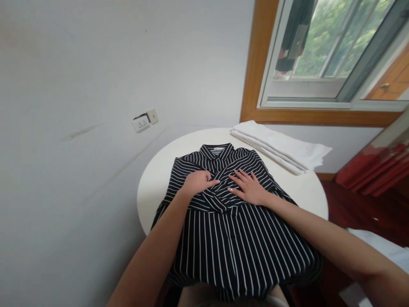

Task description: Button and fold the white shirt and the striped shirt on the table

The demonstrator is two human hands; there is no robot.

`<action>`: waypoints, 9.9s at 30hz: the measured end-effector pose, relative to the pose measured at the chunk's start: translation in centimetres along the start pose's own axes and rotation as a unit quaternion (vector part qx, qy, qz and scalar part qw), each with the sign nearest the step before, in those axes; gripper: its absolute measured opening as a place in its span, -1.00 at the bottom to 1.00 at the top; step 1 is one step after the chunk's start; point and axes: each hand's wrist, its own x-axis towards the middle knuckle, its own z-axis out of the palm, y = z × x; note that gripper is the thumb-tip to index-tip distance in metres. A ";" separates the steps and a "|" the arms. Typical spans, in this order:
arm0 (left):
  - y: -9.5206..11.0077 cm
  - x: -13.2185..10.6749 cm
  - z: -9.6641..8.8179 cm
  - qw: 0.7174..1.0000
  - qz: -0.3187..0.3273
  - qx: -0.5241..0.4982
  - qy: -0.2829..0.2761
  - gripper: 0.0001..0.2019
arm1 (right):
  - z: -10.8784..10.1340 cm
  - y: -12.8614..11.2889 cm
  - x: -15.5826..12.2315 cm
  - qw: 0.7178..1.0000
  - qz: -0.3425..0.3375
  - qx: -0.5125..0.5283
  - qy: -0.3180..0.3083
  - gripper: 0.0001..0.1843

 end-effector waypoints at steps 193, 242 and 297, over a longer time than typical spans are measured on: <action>-9.3 6.4 0.0 0.983 0.081 0.156 0.044 -0.42 | -0.9 10.8 10.4 0.979 -0.004 -0.122 0.165 -0.43; -7.2 -2.8 -3.9 0.966 0.225 0.066 0.104 -0.90 | -4.0 7.3 1.5 0.962 -0.187 0.069 0.186 -0.91; -11.9 8.8 1.8 0.990 -0.015 0.096 0.105 -0.40 | 1.0 11.1 15.9 0.988 0.125 -0.055 0.073 -0.21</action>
